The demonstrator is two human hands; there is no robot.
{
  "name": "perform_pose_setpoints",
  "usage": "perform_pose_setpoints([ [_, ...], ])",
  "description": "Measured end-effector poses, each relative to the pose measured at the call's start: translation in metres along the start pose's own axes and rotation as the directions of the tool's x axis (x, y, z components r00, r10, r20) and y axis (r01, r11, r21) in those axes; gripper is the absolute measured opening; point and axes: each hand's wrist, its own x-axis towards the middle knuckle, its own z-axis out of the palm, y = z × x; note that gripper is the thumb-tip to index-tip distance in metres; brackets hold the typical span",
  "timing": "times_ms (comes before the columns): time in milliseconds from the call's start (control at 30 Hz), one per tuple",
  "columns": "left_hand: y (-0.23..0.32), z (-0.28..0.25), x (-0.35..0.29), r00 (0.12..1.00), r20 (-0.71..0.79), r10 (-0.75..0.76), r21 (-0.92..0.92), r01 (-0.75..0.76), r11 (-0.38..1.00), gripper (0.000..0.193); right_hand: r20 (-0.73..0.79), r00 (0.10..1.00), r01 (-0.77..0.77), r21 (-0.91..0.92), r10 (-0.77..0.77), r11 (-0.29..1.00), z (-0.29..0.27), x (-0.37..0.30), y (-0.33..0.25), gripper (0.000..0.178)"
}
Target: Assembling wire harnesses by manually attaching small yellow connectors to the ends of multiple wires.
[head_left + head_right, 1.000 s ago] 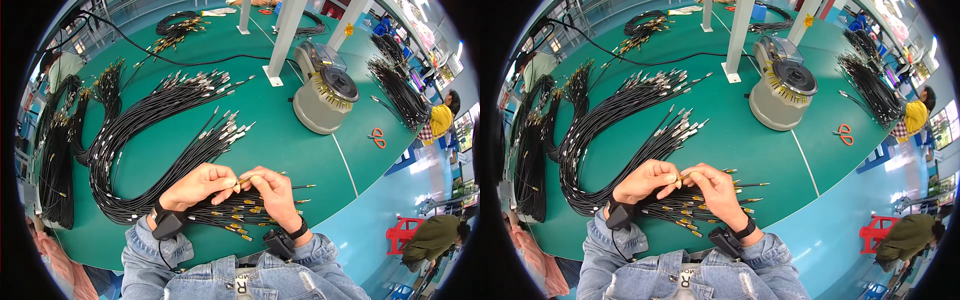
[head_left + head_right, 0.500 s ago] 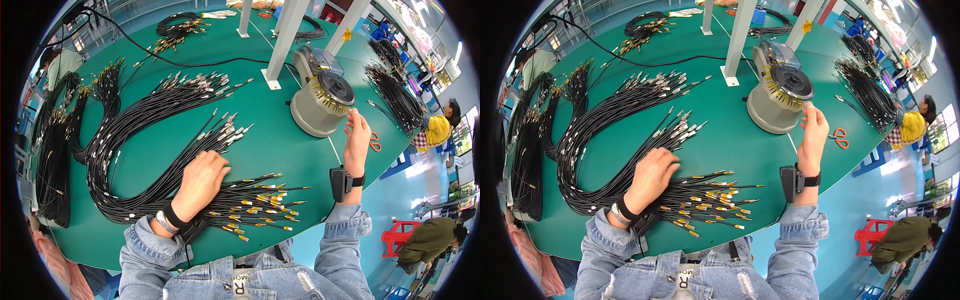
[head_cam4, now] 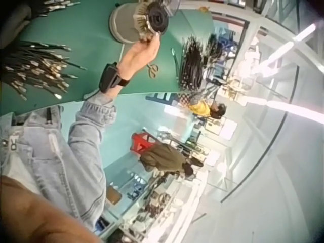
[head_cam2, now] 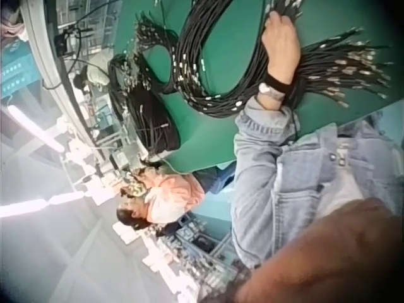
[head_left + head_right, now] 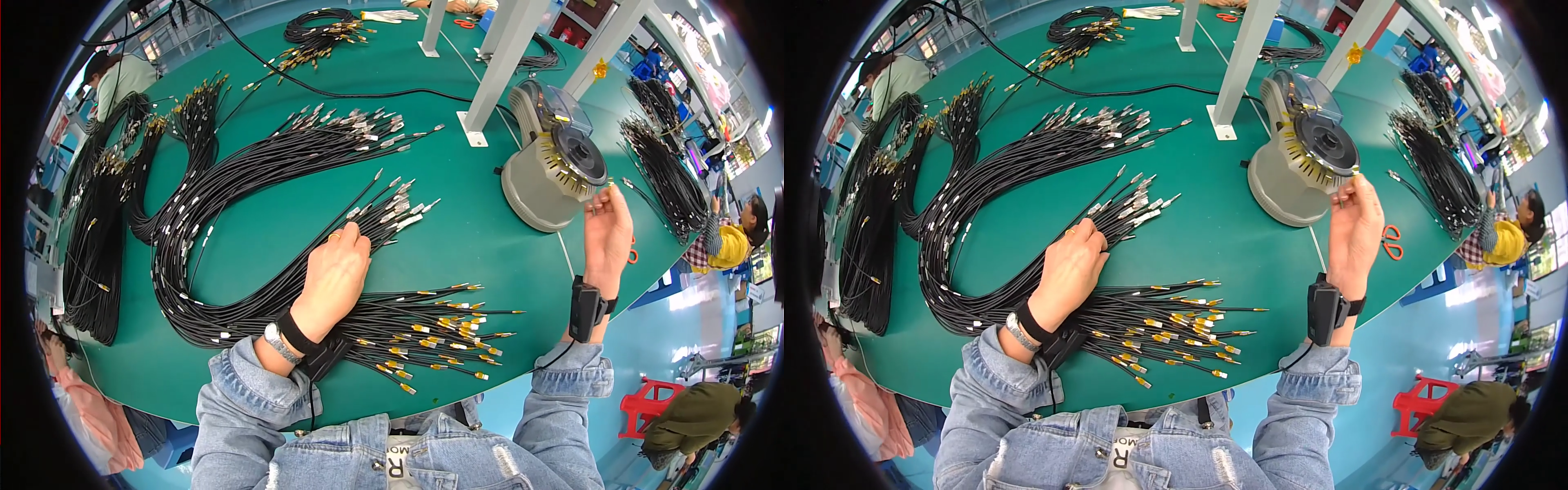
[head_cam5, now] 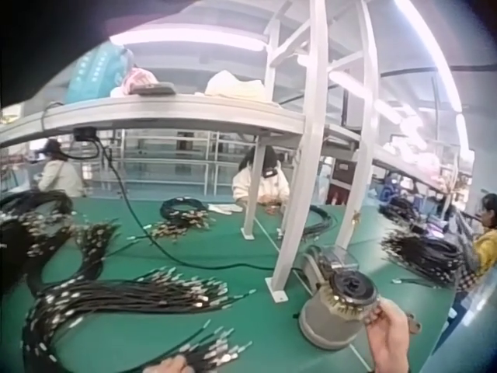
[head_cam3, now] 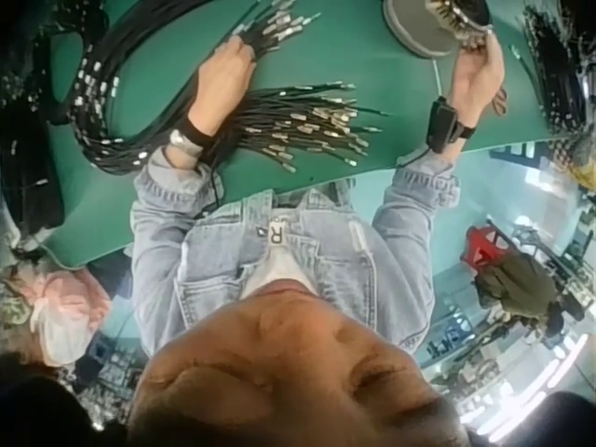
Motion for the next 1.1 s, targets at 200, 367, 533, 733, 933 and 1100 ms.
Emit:
perform_pose_setpoints([
  [200, 0.007, -0.003, 0.002, 0.998, -0.057, 0.025, -0.112, -0.031, 0.993, 0.012, 0.158, 0.987, 0.012, 0.035, -0.017, 0.999, 0.031, -0.044, -0.008, 0.011],
  [367, 0.01, -0.002, 0.001, 0.991, 0.131, -0.035, -0.537, 0.101, 0.837, 0.021, 0.317, 0.946, -0.087, 0.028, 0.074, 0.996, 0.052, -0.081, 0.012, 0.016],
  [533, 0.032, -0.008, 0.007, 0.997, 0.079, -0.025, -0.721, 0.075, 0.688, 0.031, 0.416, 0.886, -0.248, 0.054, 0.204, 0.967, 0.067, -0.111, 0.036, 0.021],
  [733, 0.049, 0.004, 0.009, 0.985, -0.166, -0.046, -0.66, -0.076, 0.747, 0.029, 0.483, 0.857, -0.323, 0.227, 0.182, 0.919, 0.063, -0.128, 0.036, 0.019],
  [933, 0.049, -0.012, 0.003, 0.994, -0.073, 0.079, -0.756, -0.106, 0.646, 0.019, 0.472, 0.87, -0.279, 0.228, 0.145, 0.933, 0.066, -0.126, 0.026, 0.017],
  [1100, 0.052, -0.01, -0.002, 0.998, -0.031, 0.046, -0.775, -0.052, 0.63, 0.018, 0.347, 0.934, -0.17, 0.233, 0.082, 0.958, 0.081, -0.128, 0.027, 0.018],
])
